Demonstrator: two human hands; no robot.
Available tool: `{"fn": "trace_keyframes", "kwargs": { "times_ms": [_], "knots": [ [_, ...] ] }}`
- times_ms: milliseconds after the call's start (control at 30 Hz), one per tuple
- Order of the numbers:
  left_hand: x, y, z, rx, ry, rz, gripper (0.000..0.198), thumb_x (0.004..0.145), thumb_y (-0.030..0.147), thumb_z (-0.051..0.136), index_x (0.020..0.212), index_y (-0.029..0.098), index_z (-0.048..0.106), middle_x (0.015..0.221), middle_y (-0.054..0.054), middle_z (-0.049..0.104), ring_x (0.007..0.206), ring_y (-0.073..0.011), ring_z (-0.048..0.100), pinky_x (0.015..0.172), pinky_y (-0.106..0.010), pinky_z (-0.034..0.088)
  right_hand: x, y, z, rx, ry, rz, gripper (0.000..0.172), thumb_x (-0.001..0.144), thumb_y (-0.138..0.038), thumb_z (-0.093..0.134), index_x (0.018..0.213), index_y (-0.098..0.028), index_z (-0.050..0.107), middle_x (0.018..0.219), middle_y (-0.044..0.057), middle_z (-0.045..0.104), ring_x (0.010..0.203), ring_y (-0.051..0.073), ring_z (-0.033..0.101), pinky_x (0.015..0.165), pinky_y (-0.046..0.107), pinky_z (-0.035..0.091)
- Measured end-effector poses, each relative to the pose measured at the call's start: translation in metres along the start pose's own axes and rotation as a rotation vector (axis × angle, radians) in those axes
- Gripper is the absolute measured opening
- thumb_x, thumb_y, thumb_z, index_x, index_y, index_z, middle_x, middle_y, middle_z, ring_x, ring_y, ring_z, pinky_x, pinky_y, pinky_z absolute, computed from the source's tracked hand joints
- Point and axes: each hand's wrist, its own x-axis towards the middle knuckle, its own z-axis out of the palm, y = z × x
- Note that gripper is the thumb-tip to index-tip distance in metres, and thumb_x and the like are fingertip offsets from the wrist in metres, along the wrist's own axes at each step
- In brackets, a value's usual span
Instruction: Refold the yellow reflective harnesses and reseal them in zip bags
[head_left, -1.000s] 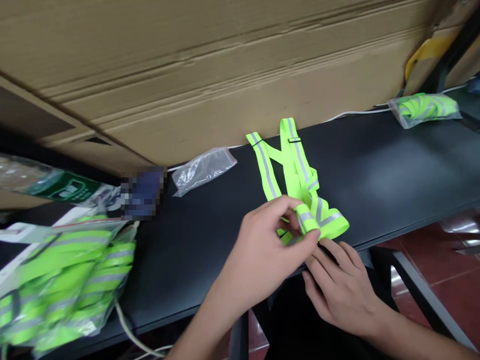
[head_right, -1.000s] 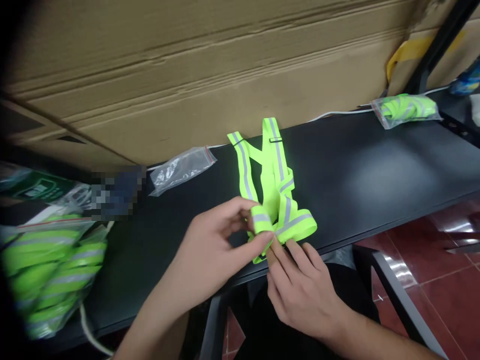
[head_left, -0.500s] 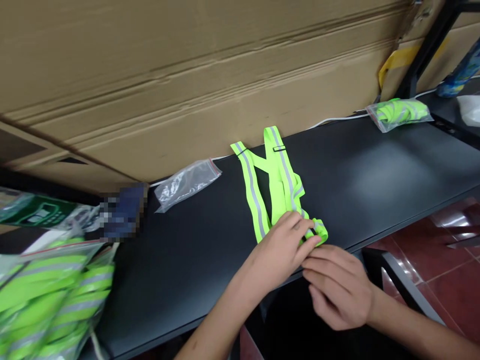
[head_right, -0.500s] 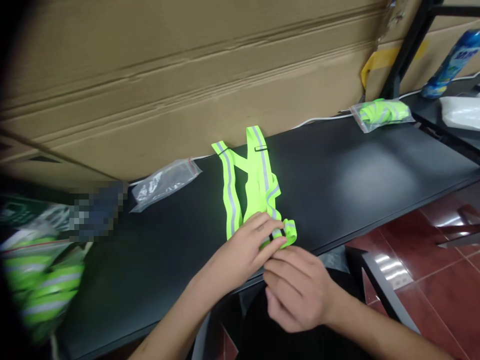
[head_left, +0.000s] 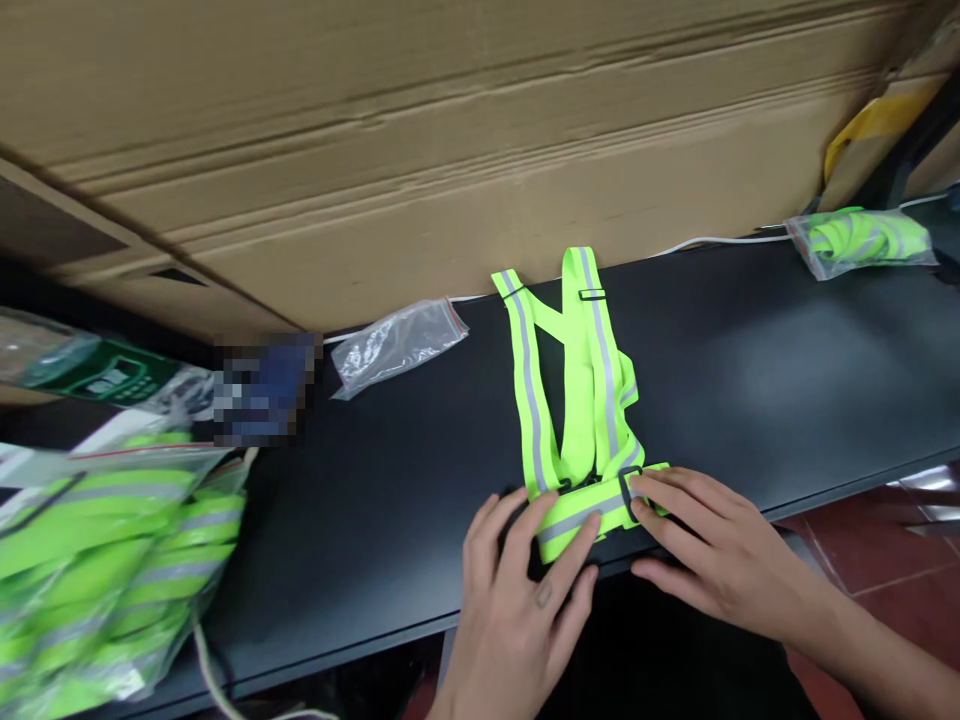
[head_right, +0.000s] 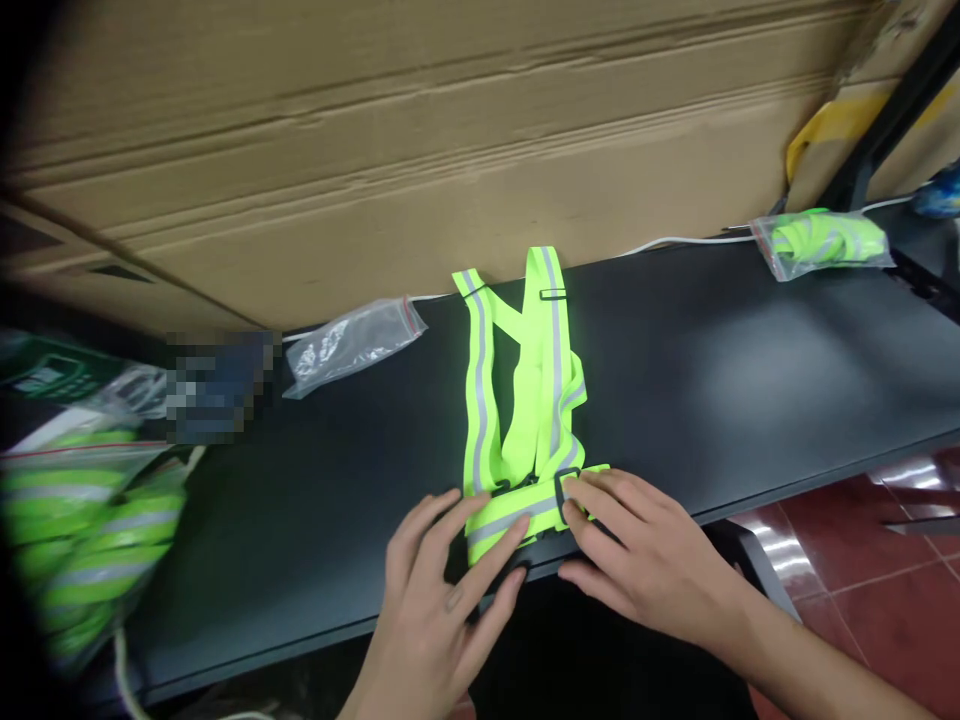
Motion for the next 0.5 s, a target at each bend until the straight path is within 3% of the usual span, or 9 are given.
{"fn": "trace_keyframes", "kwargs": {
  "times_ms": [100, 233, 400, 500],
  "knots": [
    [-0.013, 0.009, 0.002, -0.001, -0.002, -0.096, 0.051, 0.093, 0.006, 0.059, 0.141, 0.023, 0.053, 0.141, -0.017, 0.045, 0.136, -0.0365, 0.041, 0.103, -0.061, 0.049, -0.001, -0.003, 0.003, -0.044, -0.028, 0.006, 0.043, 0.095, -0.048, 0.061, 0.108, -0.008, 0.066, 0.137, 0.022, 0.061, 0.109, 0.030, 0.063, 0.087, 0.046, 0.060],
    [-0.014, 0.015, 0.008, -0.065, 0.055, -0.113, 0.047, 0.094, 0.013, 0.061, 0.139, 0.020, 0.052, 0.143, -0.018, 0.043, 0.141, -0.0380, 0.038, 0.102, -0.056, 0.052, 0.003, -0.010, 0.008, -0.045, -0.030, 0.127, 0.058, 0.088, -0.067, 0.059, 0.101, -0.010, 0.065, 0.149, 0.032, 0.045, 0.108, 0.034, 0.062, 0.080, 0.049, 0.059],
    [-0.011, 0.011, 0.010, -0.084, 0.066, -0.109, 0.041, 0.096, 0.016, 0.059, 0.136, 0.020, 0.054, 0.139, -0.017, 0.045, 0.144, -0.0385, 0.038, 0.101, -0.055, 0.054, 0.014, -0.016, 0.016, -0.011, 0.018, 0.164, 0.054, 0.089, -0.071, 0.055, 0.083, -0.018, 0.056, 0.141, 0.026, 0.057, 0.136, 0.039, 0.048, 0.094, 0.052, 0.057],
    [-0.010, 0.008, 0.008, -0.077, 0.078, -0.088, 0.038, 0.096, 0.015, 0.058, 0.133, 0.019, 0.056, 0.136, -0.016, 0.048, 0.142, -0.0367, 0.042, 0.100, -0.052, 0.056, 0.016, -0.013, 0.018, 0.005, -0.005, 0.126, 0.048, 0.092, -0.067, 0.054, 0.087, -0.018, 0.055, 0.141, 0.023, 0.058, 0.142, 0.036, 0.045, 0.099, 0.052, 0.056]
  ]
}}
